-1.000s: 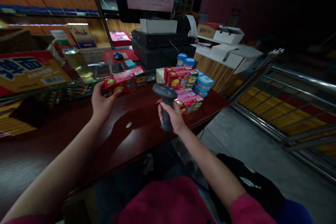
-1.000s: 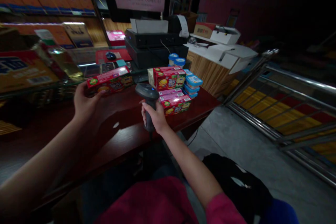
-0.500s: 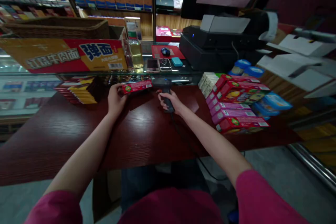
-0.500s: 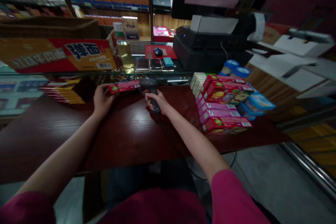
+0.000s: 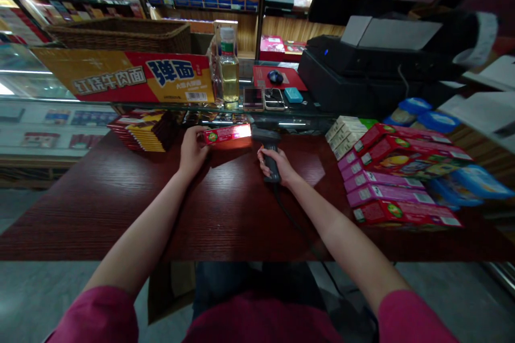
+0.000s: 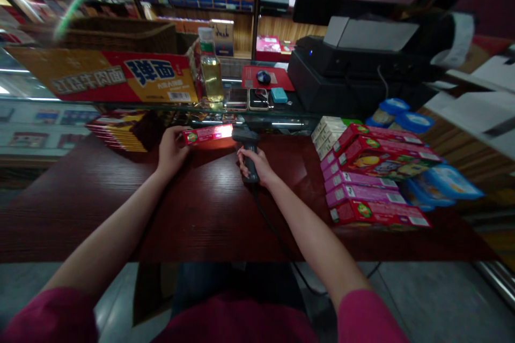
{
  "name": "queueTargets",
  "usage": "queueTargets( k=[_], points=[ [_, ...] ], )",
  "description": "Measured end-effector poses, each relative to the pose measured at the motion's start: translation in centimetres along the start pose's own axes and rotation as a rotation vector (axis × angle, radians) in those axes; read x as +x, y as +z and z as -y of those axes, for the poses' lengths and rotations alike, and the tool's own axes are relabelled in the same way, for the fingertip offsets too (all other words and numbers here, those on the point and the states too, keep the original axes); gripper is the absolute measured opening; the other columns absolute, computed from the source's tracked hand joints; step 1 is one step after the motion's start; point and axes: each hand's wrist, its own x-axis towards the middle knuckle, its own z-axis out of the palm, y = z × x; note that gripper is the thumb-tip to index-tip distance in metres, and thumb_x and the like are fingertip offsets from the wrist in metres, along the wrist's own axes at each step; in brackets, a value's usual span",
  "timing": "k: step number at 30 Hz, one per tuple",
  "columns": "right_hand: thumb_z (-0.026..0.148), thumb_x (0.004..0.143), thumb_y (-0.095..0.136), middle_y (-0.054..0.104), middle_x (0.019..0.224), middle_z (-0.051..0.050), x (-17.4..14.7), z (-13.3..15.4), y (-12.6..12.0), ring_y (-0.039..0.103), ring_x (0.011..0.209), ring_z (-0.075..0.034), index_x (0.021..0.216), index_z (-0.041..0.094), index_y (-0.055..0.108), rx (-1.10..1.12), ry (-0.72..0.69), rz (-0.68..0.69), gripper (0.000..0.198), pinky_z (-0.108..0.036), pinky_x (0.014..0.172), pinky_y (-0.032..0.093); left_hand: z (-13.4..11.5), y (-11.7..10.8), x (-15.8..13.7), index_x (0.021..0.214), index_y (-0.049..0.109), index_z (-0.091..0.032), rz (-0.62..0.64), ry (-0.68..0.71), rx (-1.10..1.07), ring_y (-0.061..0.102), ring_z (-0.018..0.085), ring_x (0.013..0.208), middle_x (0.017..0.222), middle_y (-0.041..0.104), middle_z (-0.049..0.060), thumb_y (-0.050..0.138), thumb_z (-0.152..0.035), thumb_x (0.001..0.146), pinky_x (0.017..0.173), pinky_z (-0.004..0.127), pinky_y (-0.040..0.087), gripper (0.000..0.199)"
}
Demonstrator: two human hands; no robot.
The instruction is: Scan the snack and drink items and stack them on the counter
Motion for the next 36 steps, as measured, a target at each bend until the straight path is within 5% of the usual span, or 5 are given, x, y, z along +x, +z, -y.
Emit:
queueTargets(
  k=[10,15,18,23,36],
  points=[
    [0.040,0.073,0.083,0.061,0.067,0.004,-0.4,0.0,-0.2,0.046,0.038,-0.007,0.091,0.018,0.061,0.008,0.008,0.003,0.036,-0.019,0.030,0.034,3.4,-3.5,0.1,0.149,0.047,-0.022,0.101,-0.132,-0.201,0.063,0.026,0.128,0.143,0.061,0.014,0.071,-0.030,0.087,0.112,0.047,0.051,0.067],
    [0.043,0.072,0.084,0.061,0.067,0.004,-0.4,-0.1,-0.2,0.045,0.038,-0.007,0.091,0.018,0.064,-0.007,0.016,0.012,0.037,-0.018,0.030,0.035,2.2,-5.4,0.2,0.159,0.035,-0.024,0.097,0.038,0.150,0.046,0.029,0.147,0.158,0.047,0.016,0.067,-0.022,0.088,0.120,0.050,0.042,0.077],
    [0.044,0.072,0.084,0.060,0.066,0.004,-0.3,-0.1,-0.2,0.045,0.038,-0.006,0.091,0.017,0.064,0.000,0.033,0.013,0.038,-0.018,0.030,0.035,-0.3,-4.6,0.3,0.156,0.044,-0.026,0.077,0.161,0.441,0.036,0.029,0.154,0.166,0.038,0.013,0.060,-0.016,0.092,0.125,0.050,0.035,0.066],
    [0.044,0.071,0.086,0.061,0.067,0.004,-0.2,-0.1,-0.2,0.045,0.038,-0.006,0.090,0.017,0.065,-0.004,0.058,0.008,0.039,-0.018,0.030,0.035,-2.6,-2.0,0.6,0.150,0.054,-0.027,0.166,0.249,0.645,0.055,0.028,0.141,0.149,0.061,0.010,0.049,-0.017,0.100,0.121,0.047,0.040,0.051],
    [0.045,0.072,0.085,0.060,0.066,0.004,-0.3,0.1,0.0,0.046,0.037,-0.007,0.091,0.018,0.064,-0.017,0.081,0.017,0.040,-0.018,0.030,0.037,2.9,-2.2,2.3,0.144,0.056,-0.019,0.053,0.140,0.542,0.046,0.023,0.147,0.149,0.057,0.013,0.042,-0.007,0.098,0.124,0.040,0.040,0.050]
  ],
)
